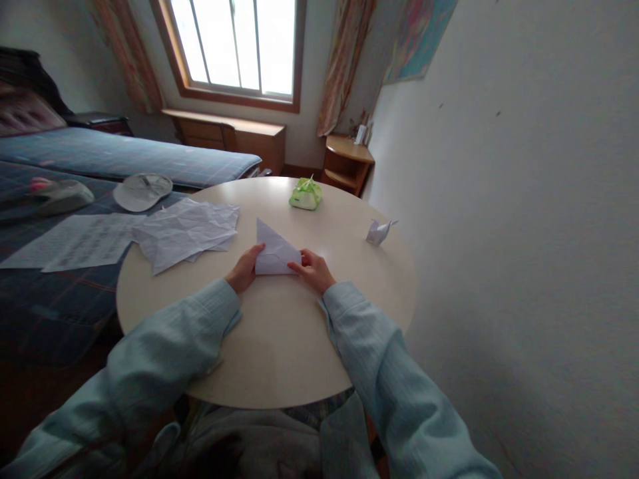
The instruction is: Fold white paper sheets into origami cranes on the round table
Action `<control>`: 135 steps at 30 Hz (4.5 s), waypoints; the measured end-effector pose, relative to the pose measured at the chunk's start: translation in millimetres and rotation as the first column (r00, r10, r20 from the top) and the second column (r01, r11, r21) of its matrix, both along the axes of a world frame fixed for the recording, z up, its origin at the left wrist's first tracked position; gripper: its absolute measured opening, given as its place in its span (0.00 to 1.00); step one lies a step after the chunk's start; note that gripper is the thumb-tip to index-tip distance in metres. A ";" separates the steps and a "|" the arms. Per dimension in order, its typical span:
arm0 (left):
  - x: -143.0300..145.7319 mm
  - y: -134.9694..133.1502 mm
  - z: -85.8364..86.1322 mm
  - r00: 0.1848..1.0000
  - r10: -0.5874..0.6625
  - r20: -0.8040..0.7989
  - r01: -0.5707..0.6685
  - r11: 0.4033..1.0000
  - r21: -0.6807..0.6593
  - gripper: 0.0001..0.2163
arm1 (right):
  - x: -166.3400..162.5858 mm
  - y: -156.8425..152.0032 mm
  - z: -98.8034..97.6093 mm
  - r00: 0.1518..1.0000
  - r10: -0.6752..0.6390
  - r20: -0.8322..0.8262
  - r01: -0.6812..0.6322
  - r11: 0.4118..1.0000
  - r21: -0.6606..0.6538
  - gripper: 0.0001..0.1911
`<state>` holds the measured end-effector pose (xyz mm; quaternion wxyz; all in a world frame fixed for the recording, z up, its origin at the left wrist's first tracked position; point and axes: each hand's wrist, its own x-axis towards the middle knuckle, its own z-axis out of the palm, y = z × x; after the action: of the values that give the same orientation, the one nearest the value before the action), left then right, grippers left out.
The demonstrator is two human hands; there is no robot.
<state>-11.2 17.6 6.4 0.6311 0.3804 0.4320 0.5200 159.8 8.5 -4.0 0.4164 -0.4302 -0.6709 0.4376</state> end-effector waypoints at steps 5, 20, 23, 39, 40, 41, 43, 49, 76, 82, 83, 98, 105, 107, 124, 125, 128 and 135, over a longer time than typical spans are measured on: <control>-3.4 9.2 -12.4 0.987 0.068 -0.146 -0.053 0.993 0.105 0.16 | -0.7 -2.7 3.1 0.996 0.003 -0.088 -0.010 0.997 -0.076 0.26; -9.9 -4.6 -0.8 0.156 0.267 -0.951 0.023 0.961 0.274 0.14 | 1.4 2.5 4.5 0.989 -0.010 -0.149 0.007 1.000 -0.026 0.27; -8.1 -7.7 0.1 0.054 0.319 -0.946 0.105 0.941 0.323 0.13 | 5.4 8.9 0.3 0.976 -0.162 -0.144 0.169 0.985 0.036 0.22; -8.4 -10.8 0.6 0.015 0.491 -0.871 0.310 0.826 0.471 0.13 | 14.9 11.9 -4.0 0.851 -0.447 0.275 0.387 0.888 0.247 0.14; -8.2 -10.7 0.9 0.013 0.482 -0.876 0.301 0.833 0.463 0.12 | 15.0 12.0 -4.3 0.848 -0.448 0.282 0.386 0.888 0.251 0.14; -8.1 -10.4 0.9 0.017 0.478 -0.878 0.306 0.834 0.459 0.12 | 15.1 12.1 -4.4 0.846 -0.448 0.289 0.384 0.888 0.253 0.14; -8.1 -9.5 -0.3 0.047 0.483 -0.874 0.351 0.811 0.468 0.13 | 15.0 12.0 -4.2 0.839 -0.449 0.307 0.384 0.889 0.250 0.14; -8.3 -4.9 -10.9 0.210 0.392 -0.895 0.625 0.650 0.432 0.22 | 13.8 10.3 -1.2 0.817 -0.466 0.340 0.405 0.883 0.239 0.17; -6.9 -8.1 -8.5 0.285 0.328 -0.901 0.684 0.589 0.431 0.11 | 22.1 24.5 -20.7 0.806 -0.540 0.243 0.422 0.811 0.405 0.33; -7.8 -9.5 -2.1 0.288 0.273 -0.918 0.698 0.597 0.396 0.11 | 20.0 21.4 -16.6 0.790 -0.547 0.276 0.447 0.823 0.350 0.35; -7.8 -9.2 -1.6 0.289 0.271 -0.918 0.701 0.593 0.396 0.11 | 19.8 20.8 -16.1 0.780 -0.556 0.286 0.458 0.820 0.344 0.35; -10.9 -1.6 -13.0 0.129 0.395 -0.910 0.601 0.699 0.388 0.14 | 11.4 11.5 -5.3 0.879 -0.429 0.207 0.342 0.871 0.353 0.13; -10.8 -1.1 -13.9 0.180 0.382 -0.907 0.554 0.723 0.414 0.13 | 8.0 8.3 -7.1 0.888 -0.379 0.261 0.244 0.869 0.430 0.10; -10.4 -1.4 -13.8 0.180 0.385 -0.905 0.550 0.724 0.417 0.13 | 8.2 8.4 -7.2 0.891 -0.361 0.275 0.217 0.871 0.440 0.10; -7.5 0.4 -16.9 0.119 0.411 -0.904 0.498 0.763 0.413 0.16 | 7.6 8.0 -2.9 0.858 -0.298 0.418 0.101 0.896 0.432 0.12; -7.5 0.2 -17.0 0.114 0.415 -0.903 0.501 0.760 0.413 0.17 | 7.5 7.8 -2.5 0.857 -0.297 0.421 0.099 0.897 0.431 0.12; -7.7 -0.9 -15.8 0.106 0.427 -0.898 0.521 0.745 0.416 0.20 | 7.3 7.4 -1.8 0.851 -0.301 0.430 0.099 0.896 0.433 0.12; -8.2 -3.0 -12.3 0.093 0.424 -0.901 0.545 0.735 0.402 0.14 | 8.1 7.9 -3.0 0.836 -0.299 0.461 0.086 0.900 0.428 0.12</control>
<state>-19.3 14.6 -5.9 0.0042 0.8428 0.4973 0.2061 167.9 16.3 -6.9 0.3413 -0.5063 -0.7830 0.1186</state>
